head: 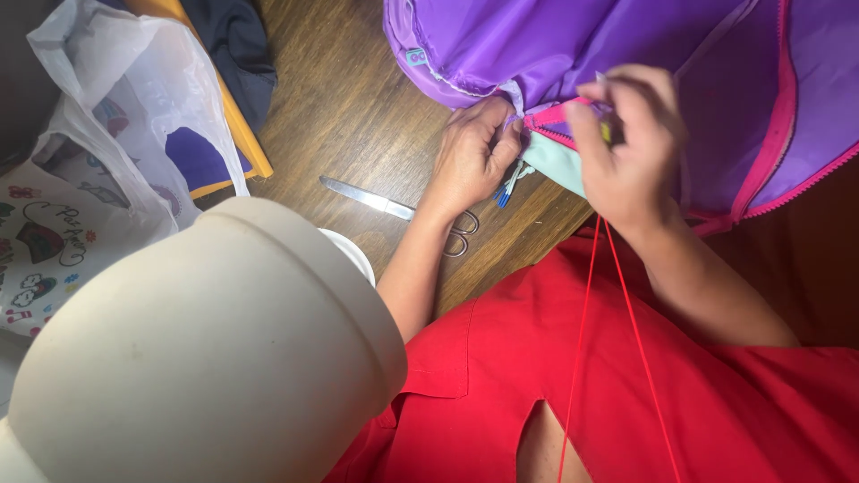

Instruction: Repairing a purple backpack by hand sewing the fabric near the zipper using a needle and thread

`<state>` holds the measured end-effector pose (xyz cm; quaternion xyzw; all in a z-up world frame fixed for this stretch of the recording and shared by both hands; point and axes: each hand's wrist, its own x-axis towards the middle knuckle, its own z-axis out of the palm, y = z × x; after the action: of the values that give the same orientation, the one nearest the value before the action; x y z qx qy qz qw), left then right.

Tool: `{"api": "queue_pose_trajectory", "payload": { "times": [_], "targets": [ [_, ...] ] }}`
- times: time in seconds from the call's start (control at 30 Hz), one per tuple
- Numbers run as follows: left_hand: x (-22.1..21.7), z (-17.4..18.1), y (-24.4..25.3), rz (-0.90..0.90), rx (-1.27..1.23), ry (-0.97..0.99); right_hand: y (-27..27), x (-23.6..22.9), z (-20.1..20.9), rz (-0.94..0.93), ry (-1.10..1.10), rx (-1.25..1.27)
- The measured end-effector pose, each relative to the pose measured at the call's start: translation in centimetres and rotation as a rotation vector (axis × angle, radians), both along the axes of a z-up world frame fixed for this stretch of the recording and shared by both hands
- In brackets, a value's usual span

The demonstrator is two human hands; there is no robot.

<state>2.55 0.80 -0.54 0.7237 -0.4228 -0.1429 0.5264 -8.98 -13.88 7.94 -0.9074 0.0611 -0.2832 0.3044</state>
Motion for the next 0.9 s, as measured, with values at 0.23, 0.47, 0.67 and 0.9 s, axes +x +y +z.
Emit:
{"api": "queue_pose_trajectory", "payload": {
  "times": [0.23,0.47,0.67,0.9],
  "targets": [
    [-0.2,-1.0,0.1,0.032,-0.086,0.125,3.9,-2.5,-3.4,0.061,0.391,1.047],
    [-0.2,-1.4,0.4,0.012,-0.085,0.143,4.3,-1.4,-3.3,-0.137,0.490,1.338],
    [-0.2,-1.2,0.5,0.008,-0.083,0.144,4.4,-1.4,-4.0,-0.204,0.520,1.351],
    [-0.3,-1.1,0.4,0.011,-0.078,0.134,4.1,-1.2,-4.1,-0.203,0.531,1.415]
  ]
}}
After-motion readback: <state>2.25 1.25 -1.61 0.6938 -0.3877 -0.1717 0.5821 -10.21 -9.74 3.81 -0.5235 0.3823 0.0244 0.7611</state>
